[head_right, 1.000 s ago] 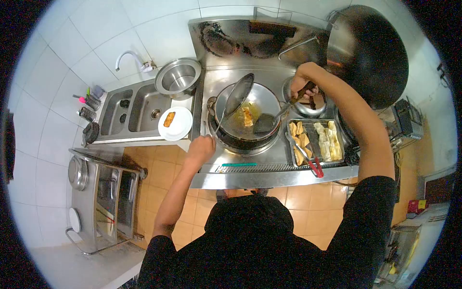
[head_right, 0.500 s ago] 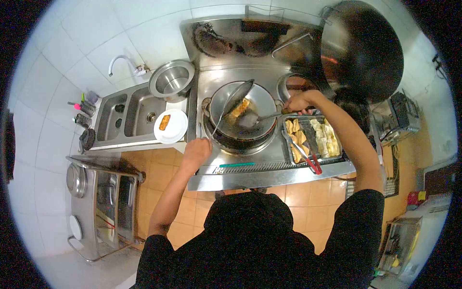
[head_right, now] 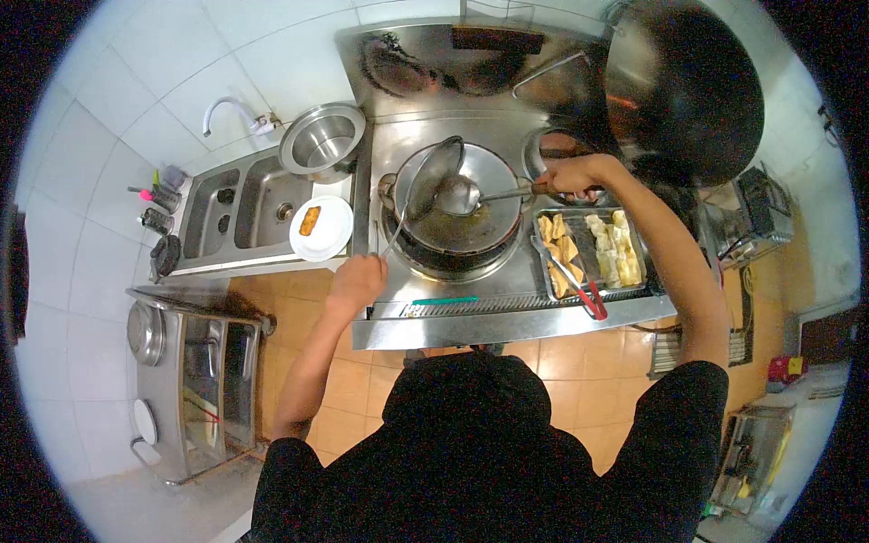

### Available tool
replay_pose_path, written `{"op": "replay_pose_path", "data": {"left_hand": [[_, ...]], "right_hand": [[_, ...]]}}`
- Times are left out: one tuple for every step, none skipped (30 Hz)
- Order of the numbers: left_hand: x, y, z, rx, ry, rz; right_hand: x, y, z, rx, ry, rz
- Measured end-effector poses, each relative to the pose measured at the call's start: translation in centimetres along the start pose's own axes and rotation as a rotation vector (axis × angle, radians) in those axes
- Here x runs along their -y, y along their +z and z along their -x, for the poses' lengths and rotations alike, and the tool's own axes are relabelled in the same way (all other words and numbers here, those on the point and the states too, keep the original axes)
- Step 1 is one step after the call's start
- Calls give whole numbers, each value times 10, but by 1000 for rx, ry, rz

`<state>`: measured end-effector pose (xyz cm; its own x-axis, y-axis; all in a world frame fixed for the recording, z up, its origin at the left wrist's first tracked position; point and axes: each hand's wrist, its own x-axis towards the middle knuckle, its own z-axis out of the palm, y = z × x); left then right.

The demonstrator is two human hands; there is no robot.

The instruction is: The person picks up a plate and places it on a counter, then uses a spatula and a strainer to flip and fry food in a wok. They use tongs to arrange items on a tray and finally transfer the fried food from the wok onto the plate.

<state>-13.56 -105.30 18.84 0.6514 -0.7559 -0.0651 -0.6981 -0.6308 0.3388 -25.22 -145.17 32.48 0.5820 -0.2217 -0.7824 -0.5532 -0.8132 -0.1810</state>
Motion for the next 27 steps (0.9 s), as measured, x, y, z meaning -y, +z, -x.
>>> {"op": "replay_pose_path", "data": {"left_hand": [[1,-1,1,-3,5,7],[2,-1,2,-4,0,6],[2,-4,2,24,-27,-16],[2,-6,2,50,-53,-37],[2,-7,3,49,-57,-37],[3,-7,3,44,-84,-45],[3,-7,4,41,-110,-53],[3,-8,6,43,-113,-51],[3,-9,6,44,-112,-48],[2,-11,7,43,-111,-45],[0,-13,9,42,-111,-45],[-3,-16,11,28,-115,-26],[-6,-18,13,13,-118,-8],[-9,-19,14,9,-115,-8],[-12,-20,15,11,-122,9],[-14,-19,17,14,-129,26],[-14,-15,17,13,-126,26],[-12,-10,16,10,-124,36],[-11,-5,16,7,-122,46],[-10,0,17,7,-118,45],[-10,3,19,-11,-124,60],[-12,5,22,-28,-132,75],[-14,6,25,-27,-132,75],[-18,7,29,-35,-154,98],[-19,8,32,-44,-177,121],[-18,14,34,-46,-180,122],[-15,24,33,-76,-178,124]], "right_hand": [[2,-2,-1,-13,-17,12],[3,-4,-1,-24,-34,26],[5,-6,1,-22,-37,29],[6,-11,5,-17,-20,16],[7,-15,6,-12,-2,4],[6,-18,4,-9,-5,-34],[3,-20,5,-7,-6,-32],[-2,-23,8,-18,-26,-16],[-4,-25,12,-31,-47,-1],[-11,-26,9,-61,-37,28],[-25,-26,-1,-61,-36,28],[-41,-26,-15,-59,-37,123],[-43,-26,-16,-58,-37,218],[-45,-26,-16,-62,-35,218],[-35,-20,-5,-77,32,189],[-28,-14,3,-91,100,160],[-26,-8,8,-94,102,158],[-25,-3,12,-117,117,130],[-25,1,15,-141,132,102],[-41,9,4,-191,23,106],[-41,16,9,-193,26,103],[-39,28,16,-250,12,66],[-38,37,21,-307,-2,29],[-67,52,-2,-401,-116,21],[-80,67,-12,-401,-117,21],[-89,85,-15,-536,-184,27],[-92,100,-16,-670,-253,35]]}}
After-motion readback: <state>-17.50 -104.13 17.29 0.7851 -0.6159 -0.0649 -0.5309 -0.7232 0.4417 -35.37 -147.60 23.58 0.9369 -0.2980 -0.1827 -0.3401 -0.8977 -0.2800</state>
